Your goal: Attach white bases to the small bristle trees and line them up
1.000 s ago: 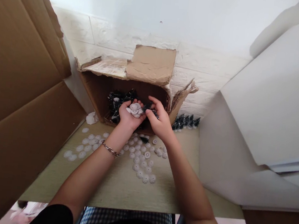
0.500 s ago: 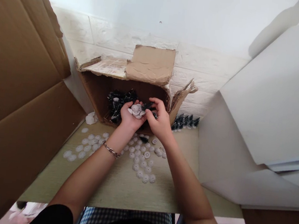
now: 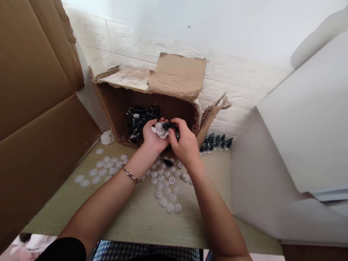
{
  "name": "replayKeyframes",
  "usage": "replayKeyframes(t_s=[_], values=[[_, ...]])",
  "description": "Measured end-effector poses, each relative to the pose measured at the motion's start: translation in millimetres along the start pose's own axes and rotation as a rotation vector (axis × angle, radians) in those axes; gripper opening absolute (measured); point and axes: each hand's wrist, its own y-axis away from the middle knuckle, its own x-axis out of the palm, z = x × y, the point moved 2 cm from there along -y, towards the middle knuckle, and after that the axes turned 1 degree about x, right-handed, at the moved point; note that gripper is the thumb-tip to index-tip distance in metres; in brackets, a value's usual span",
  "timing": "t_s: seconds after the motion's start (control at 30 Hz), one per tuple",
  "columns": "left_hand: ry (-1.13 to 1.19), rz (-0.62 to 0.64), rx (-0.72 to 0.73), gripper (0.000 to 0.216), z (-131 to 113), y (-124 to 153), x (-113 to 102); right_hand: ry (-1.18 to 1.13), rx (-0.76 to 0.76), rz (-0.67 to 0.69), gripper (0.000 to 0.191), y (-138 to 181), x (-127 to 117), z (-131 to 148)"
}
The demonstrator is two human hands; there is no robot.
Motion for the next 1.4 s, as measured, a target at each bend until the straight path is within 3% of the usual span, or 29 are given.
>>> replayKeyframes(t_s=[0.43,1.07,1.4], values=[[-0.020,0.048,0.008,0.010,1,-2,-2,0.059,0.009,-0.051,0.027,0,-2,-1],[-0.072,-0.035,0.021,0.008,7,7,3,0.031,-0.026,-0.060,0.027,2,5,2],[-0.050,0.001,0.010,0.011,9,8,4,0.056,-0.013,-0.068,0.026,2,4,2]])
